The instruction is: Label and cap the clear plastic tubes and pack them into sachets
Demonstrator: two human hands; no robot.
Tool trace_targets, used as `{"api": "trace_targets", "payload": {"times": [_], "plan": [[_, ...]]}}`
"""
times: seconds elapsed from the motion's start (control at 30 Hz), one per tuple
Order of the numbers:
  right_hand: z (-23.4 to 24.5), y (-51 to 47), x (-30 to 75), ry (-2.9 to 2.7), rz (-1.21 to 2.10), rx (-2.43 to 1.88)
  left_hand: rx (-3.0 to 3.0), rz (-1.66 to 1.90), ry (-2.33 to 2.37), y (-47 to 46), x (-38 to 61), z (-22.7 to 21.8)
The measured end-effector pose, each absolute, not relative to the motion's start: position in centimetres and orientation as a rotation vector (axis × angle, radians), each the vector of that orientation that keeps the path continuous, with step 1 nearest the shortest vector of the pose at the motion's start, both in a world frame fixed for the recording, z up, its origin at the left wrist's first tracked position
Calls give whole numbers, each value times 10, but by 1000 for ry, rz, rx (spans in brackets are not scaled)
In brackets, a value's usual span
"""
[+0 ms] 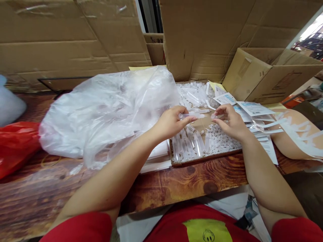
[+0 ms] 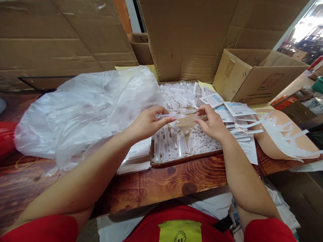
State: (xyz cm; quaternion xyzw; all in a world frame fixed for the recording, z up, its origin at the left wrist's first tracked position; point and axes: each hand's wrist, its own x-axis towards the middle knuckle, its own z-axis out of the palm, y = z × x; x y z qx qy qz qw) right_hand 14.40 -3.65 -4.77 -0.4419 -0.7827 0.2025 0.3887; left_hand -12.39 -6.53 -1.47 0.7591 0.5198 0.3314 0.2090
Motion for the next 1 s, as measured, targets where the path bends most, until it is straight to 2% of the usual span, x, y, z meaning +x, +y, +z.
{"api": "trace_targets", "payload": {"times": [0.07, 0.2, 0.6, 0.83, 1.0], "plan": [[-47, -47, 134, -1933, 569, -950, 2092, 929, 1439, -65, -123, -15], [-43, -59, 119, -1911, 452, -763, 2068, 935, 1421, -65, -119, -17], [-36, -58, 122, -1782, 262, -721, 1944, 957, 1316, -69, -115, -15], [-38, -52, 128, -1708, 363, -716, 1909, 964, 1346, -69, -115, -15], [-40, -56, 122, -1639, 662, -709, 1953, 960, 1286, -70, -113, -18]]}}
